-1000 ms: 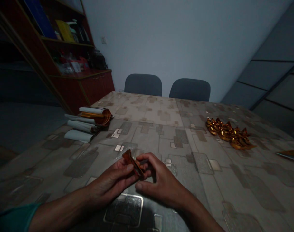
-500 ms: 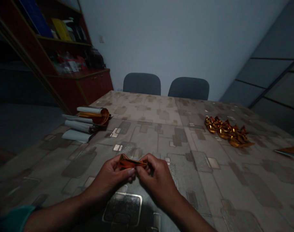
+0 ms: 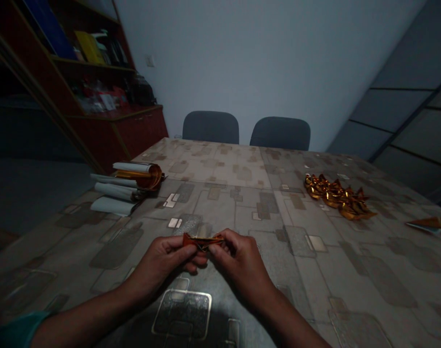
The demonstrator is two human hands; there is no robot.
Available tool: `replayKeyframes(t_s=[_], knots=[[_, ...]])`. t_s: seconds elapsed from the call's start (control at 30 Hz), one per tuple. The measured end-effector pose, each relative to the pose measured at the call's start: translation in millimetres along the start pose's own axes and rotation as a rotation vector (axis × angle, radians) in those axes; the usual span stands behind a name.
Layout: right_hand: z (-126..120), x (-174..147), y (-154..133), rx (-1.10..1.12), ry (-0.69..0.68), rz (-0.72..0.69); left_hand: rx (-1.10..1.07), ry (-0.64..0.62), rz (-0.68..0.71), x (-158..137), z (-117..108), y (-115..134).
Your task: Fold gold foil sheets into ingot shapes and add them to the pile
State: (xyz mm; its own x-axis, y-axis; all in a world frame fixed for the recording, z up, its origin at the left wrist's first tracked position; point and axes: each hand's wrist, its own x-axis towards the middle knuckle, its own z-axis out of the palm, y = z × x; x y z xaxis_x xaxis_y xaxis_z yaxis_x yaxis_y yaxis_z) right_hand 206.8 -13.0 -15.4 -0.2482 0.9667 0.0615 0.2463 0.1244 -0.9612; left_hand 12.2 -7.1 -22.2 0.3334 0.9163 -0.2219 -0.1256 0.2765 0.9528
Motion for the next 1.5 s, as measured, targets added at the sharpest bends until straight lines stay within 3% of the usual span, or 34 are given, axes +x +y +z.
replayKeyframes(t_s=[0.23, 0.43, 0.53, 0.7, 0.87, 1.1, 1.3, 1.5], knots=[[3.7, 0.7, 0.2, -0.127, 0.087, -0.019, 0.130, 0.029, 0.005, -2.5, 1.5, -3.1], [4.3, 2.4, 1.1, -0.173, 0.094, -0.051, 0.085, -0.023, 0.029, -3.1, 1.6, -7.1], [2.4, 2.9, 1.4, -0.124, 0.040, -0.010, 0.027, -0.037, 0.005, -2.8, 1.7, -6.2], [-6.5, 0.6, 0.1, 0.142, -0.116, 0.035, -0.143, 0.006, -0.105, -0.1, 2.5, -3.2], [-14.6, -1.3, -2.0, 0.277, -0.205, 0.054, -0.205, -0.001, -0.103, 0.2, 3.1, -1.9], [-15.1, -0.7, -7.0, 0.008, -0.198, -0.027, -0.143, -0.058, -0.091, -0.9, 2.1, -4.1], [-13.5, -0.7, -15.4, 0.069, -0.192, -0.066, -0.122, -0.044, -0.061, -2.2, 2.8, -4.9], [-10.4, -0.4, -9.4, -0.116, -0.110, -0.160, -0.086, -0.056, -0.015, -2.9, 2.9, -5.1]])
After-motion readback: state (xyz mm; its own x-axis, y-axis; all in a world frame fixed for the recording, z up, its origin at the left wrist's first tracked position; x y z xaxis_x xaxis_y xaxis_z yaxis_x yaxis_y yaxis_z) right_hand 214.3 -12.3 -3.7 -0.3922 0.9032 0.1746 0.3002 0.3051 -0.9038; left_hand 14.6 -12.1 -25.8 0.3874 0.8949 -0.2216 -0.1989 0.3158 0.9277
